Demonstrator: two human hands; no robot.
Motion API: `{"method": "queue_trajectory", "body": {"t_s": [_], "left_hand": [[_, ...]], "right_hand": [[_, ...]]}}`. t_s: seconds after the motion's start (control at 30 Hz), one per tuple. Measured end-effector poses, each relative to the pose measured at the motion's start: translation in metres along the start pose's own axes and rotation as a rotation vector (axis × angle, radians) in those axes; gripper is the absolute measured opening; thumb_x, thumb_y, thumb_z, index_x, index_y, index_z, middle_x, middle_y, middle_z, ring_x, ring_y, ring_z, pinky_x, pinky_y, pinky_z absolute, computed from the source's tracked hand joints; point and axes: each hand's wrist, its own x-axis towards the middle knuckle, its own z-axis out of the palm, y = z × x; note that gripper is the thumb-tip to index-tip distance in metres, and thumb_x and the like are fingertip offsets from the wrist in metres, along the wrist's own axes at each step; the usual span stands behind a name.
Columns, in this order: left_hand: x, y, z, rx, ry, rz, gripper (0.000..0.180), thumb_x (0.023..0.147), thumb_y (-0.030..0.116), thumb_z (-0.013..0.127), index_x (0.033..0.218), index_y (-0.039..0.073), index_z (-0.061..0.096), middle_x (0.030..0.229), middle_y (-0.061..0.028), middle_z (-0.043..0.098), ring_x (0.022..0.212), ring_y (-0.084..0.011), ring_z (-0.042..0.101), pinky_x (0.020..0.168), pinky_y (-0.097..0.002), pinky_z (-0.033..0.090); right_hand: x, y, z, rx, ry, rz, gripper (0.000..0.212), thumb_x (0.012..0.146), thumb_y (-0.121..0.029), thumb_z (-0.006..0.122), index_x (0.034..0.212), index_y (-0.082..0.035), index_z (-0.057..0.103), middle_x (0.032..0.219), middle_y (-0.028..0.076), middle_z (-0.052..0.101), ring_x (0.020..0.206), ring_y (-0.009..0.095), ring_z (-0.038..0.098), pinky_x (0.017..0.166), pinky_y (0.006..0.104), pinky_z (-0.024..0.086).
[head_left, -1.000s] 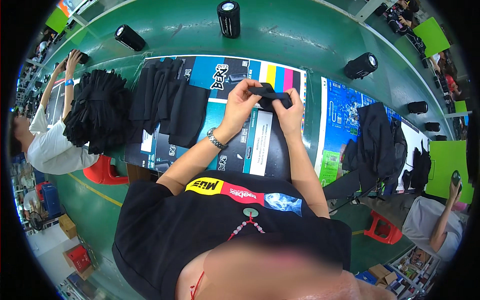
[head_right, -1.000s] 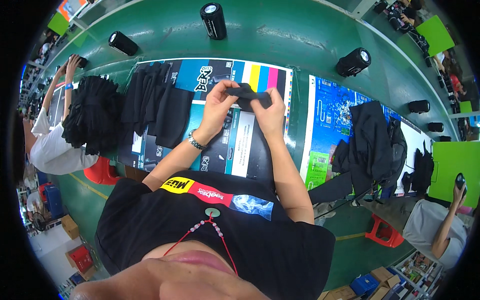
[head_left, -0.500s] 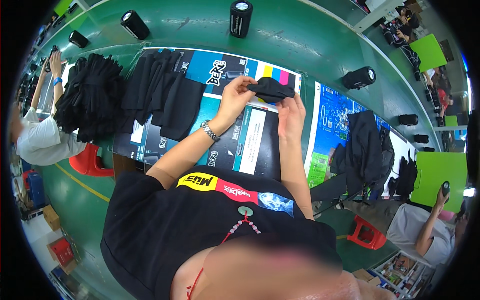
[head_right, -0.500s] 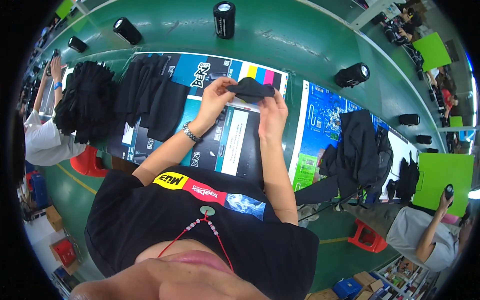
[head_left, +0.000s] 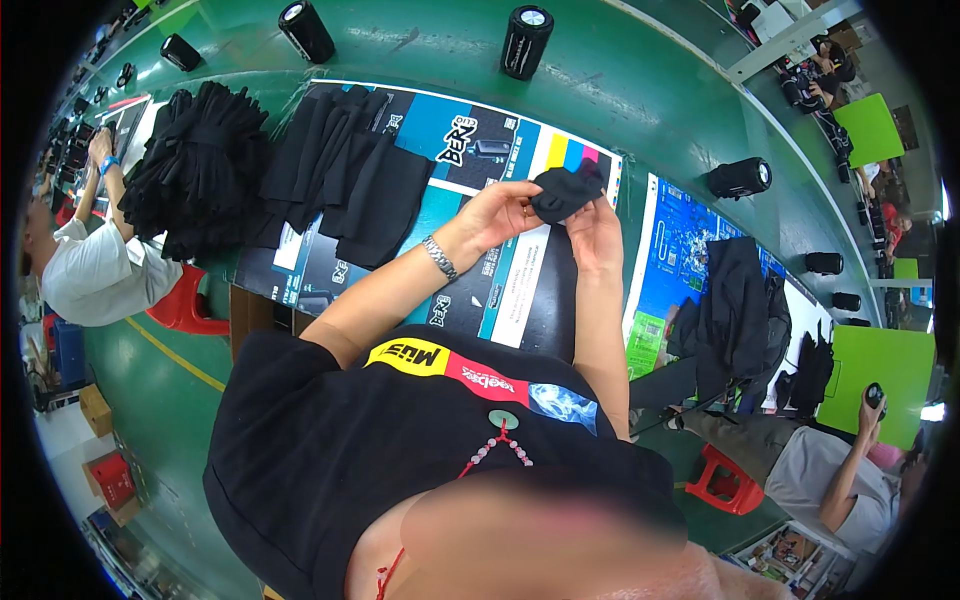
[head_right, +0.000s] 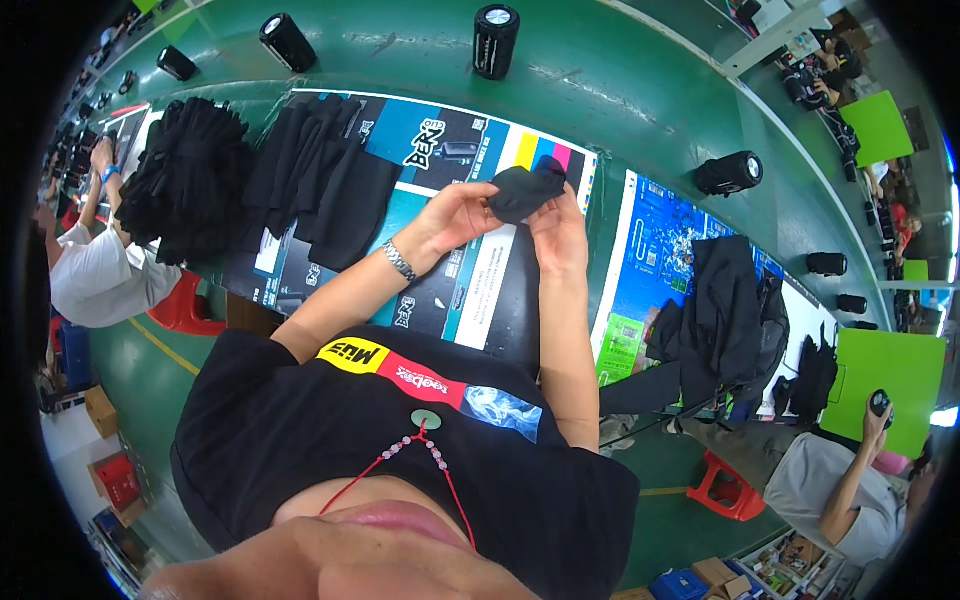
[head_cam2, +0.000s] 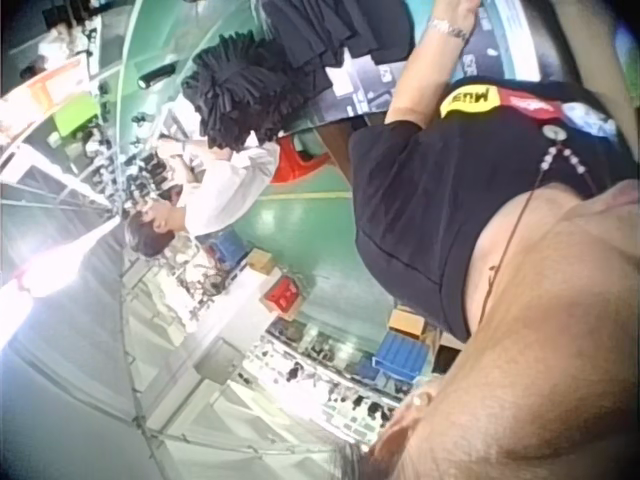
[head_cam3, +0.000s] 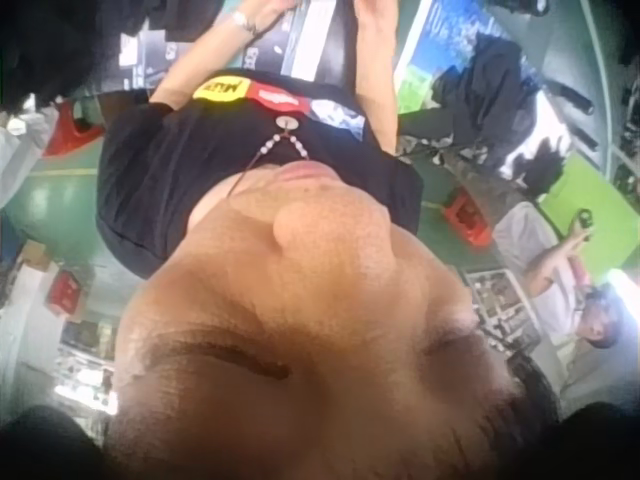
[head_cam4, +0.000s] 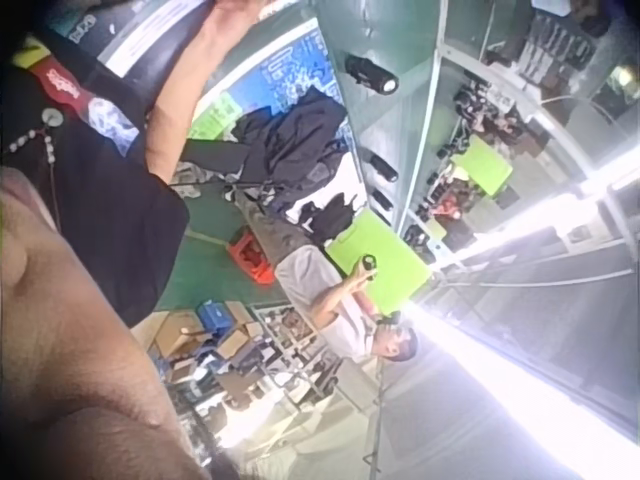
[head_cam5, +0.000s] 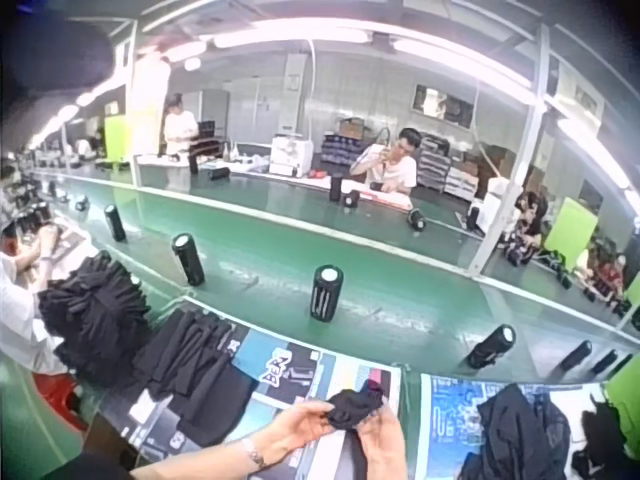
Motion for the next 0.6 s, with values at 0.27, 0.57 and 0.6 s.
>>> {"method": "queue_trajectory", "body": {"t_s": [0.27,0.57,0.6], "left_hand": [[0.005,0.02,0.015,0.374,0.154,0.388,0.011,0.083,0.002,0.059,0.094,0.003,0.058,0.092,-0.0083,0.063,0.086,-0.0168,0.063,0.077,-0.0329,0.051],[-0.006,0.001,0.039,1.206,-0.166,0.657,0.017,0.077,-0.007,0.063,0.093,-0.003,0.061,0.089,-0.0035,0.063,0.08,-0.0094,0.061,0.072,-0.0231,0.051],[-0.011,-0.003,0.046,1.335,-0.126,0.69,0.016,0.077,-0.007,0.062,0.093,-0.003,0.061,0.089,-0.0038,0.063,0.081,-0.009,0.061,0.071,-0.0232,0.051]], "right_hand": [[-0.008,-0.004,0.0,-0.272,-0.213,0.044,0.03,0.093,-0.015,0.052,0.12,-0.003,0.053,0.116,0.012,0.058,0.101,0.02,0.059,0.089,0.0339,0.048],[-0.008,-0.022,0.011,-0.031,-0.108,0.001,0.03,0.094,-0.02,0.049,0.116,-0.001,0.055,0.114,0.009,0.058,0.105,0.021,0.056,0.093,0.0378,0.045],[-0.011,-0.024,0.014,-0.063,-0.115,-0.033,0.029,0.095,-0.021,0.048,0.114,-0.001,0.057,0.108,0.008,0.061,0.099,0.02,0.059,0.091,0.0365,0.046]]}}
